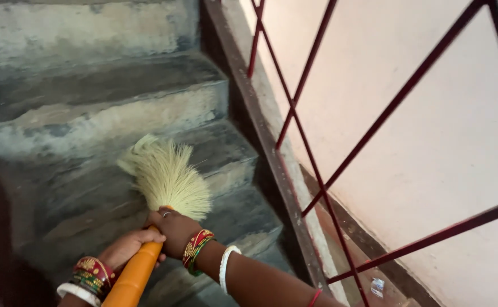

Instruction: The person sweeps concrete stairs with a handheld brush-like broom, moving the broom across the surface of each step.

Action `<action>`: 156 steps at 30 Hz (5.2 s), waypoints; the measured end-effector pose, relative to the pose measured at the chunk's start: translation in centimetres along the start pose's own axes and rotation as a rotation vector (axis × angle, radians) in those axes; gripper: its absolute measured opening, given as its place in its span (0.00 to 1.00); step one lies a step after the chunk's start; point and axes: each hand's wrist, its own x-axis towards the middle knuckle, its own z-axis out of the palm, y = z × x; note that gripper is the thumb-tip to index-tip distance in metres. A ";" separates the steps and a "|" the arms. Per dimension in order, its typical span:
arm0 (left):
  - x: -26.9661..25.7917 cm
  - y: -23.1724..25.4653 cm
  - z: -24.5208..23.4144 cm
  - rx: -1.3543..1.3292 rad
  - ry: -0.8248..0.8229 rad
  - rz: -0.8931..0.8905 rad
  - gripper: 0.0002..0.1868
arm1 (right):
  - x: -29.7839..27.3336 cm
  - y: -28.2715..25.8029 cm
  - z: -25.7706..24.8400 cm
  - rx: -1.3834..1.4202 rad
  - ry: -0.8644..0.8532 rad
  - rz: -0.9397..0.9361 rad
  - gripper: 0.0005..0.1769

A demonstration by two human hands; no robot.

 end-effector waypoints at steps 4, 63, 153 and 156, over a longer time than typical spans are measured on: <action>1.7 -0.2 1.5 -0.127 -0.090 0.023 0.18 | -1.0 1.8 -0.1 0.040 0.046 -0.004 0.26; -6.3 3.8 -4.2 0.222 -0.002 0.061 0.18 | 3.4 -7.0 2.2 0.087 0.109 0.074 0.25; -6.7 1.7 5.0 0.198 0.151 0.033 0.24 | -1.2 -0.4 -1.3 0.043 -0.039 -0.078 0.22; -4.6 3.1 7.9 0.237 0.083 0.091 0.23 | -2.4 1.8 -4.0 0.047 -0.020 -0.002 0.21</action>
